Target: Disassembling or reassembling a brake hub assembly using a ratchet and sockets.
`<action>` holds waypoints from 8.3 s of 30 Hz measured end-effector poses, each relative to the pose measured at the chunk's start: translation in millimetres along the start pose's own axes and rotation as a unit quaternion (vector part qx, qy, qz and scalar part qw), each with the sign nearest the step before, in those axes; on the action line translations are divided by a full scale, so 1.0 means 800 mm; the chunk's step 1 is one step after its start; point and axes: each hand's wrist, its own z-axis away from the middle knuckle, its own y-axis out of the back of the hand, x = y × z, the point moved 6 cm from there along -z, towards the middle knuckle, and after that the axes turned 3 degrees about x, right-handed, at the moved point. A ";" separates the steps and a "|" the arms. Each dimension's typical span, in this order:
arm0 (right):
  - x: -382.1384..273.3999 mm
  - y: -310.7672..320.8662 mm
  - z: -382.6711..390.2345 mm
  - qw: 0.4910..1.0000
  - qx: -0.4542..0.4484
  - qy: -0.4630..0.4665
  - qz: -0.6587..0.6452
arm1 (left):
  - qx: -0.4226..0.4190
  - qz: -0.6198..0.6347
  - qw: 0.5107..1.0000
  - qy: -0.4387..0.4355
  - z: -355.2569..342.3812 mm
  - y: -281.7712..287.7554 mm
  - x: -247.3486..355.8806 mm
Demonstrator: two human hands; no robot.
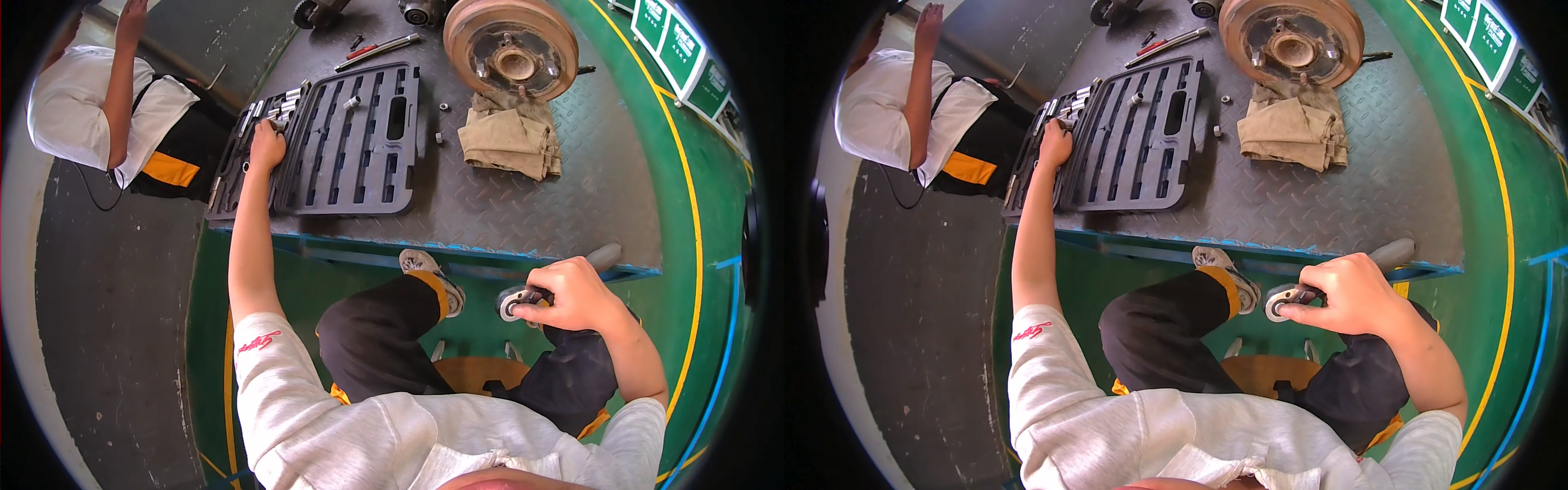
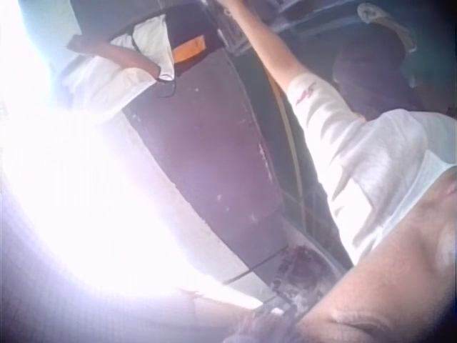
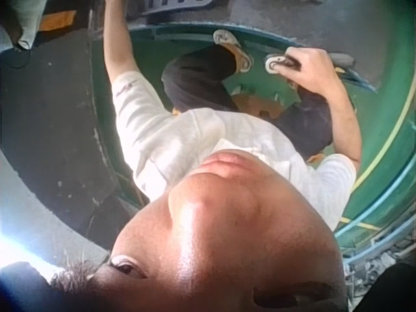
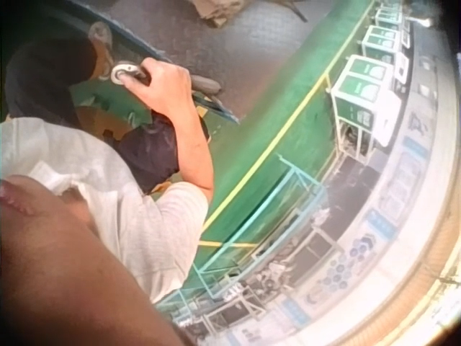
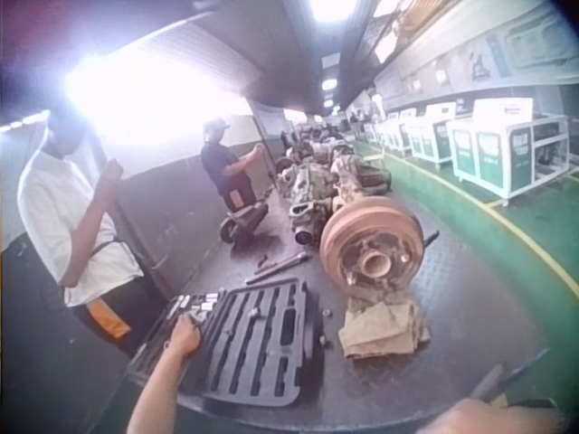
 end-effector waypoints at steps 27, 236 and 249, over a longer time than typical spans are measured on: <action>0.009 -0.003 0.006 1.000 -0.014 -0.006 0.024 | -0.206 0.076 0.971 0.097 0.072 0.083 0.000; -0.015 0.008 0.031 0.961 0.201 0.013 -0.190 | 0.032 0.427 0.867 -0.253 0.337 0.192 0.521; -0.017 0.020 0.024 0.927 0.231 -0.044 -0.292 | 0.131 0.309 0.942 0.001 0.196 0.182 0.302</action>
